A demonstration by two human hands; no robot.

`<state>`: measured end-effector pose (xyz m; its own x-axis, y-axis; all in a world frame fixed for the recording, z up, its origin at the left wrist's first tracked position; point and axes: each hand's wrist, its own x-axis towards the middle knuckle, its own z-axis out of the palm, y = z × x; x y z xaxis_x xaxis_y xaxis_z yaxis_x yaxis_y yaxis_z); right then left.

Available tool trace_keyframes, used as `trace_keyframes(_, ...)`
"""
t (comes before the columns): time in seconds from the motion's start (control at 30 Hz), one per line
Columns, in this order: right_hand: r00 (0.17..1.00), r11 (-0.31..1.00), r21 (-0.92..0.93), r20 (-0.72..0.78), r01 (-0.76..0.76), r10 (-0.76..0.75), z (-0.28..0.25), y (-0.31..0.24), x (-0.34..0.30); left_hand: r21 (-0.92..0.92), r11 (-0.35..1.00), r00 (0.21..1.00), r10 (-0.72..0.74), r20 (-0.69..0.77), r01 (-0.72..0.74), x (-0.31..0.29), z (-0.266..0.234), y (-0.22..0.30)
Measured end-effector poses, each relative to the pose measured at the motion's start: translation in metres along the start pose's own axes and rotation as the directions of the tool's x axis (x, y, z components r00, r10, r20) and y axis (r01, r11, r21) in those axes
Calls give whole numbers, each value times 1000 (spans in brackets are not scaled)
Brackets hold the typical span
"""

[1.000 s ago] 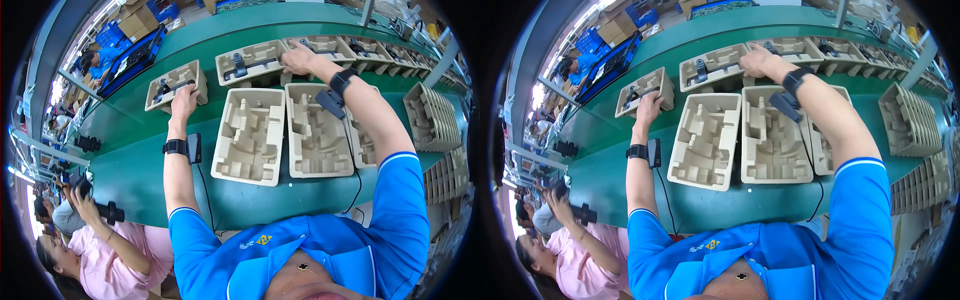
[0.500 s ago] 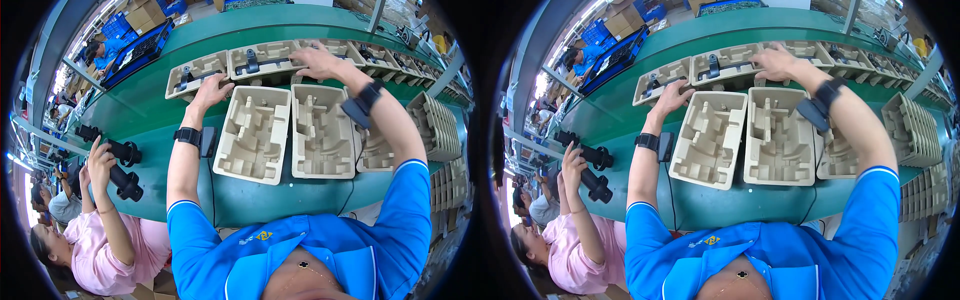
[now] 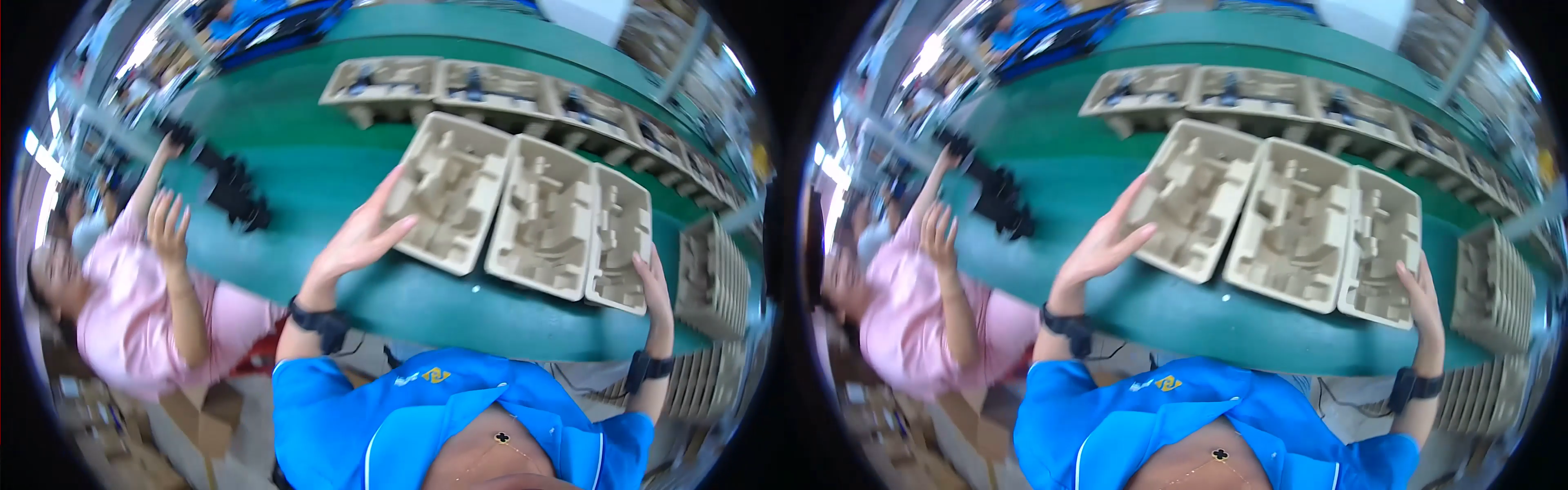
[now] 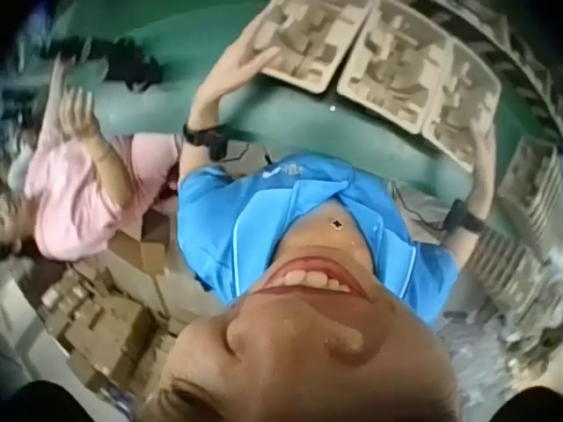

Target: The person organizes cardboard trays on a table, places a microphone and a plastic mount into each tray, and then stacks the filled trays on top of each other.

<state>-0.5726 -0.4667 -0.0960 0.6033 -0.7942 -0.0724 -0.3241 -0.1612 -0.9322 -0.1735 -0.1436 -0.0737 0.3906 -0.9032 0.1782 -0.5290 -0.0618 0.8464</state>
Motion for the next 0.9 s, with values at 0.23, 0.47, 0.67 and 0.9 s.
trace_keyframes(0.23,956,991,134,292,-4,-35,-1,-12,13,24,983,940,-169,-296,184,-35,28,32)
trace_keyframes(0.47,939,980,28,284,195,-195,-34,-17,38,122,911,305,-5,-952,394,-43,-28,7)
trace_keyframes(0.67,968,977,11,129,214,-214,-61,-23,26,264,903,439,96,-893,338,-14,-91,-53)
trace_keyframes(0.9,968,967,41,-14,250,-249,-68,-10,19,-36,976,676,121,-727,-213,-5,-87,78)
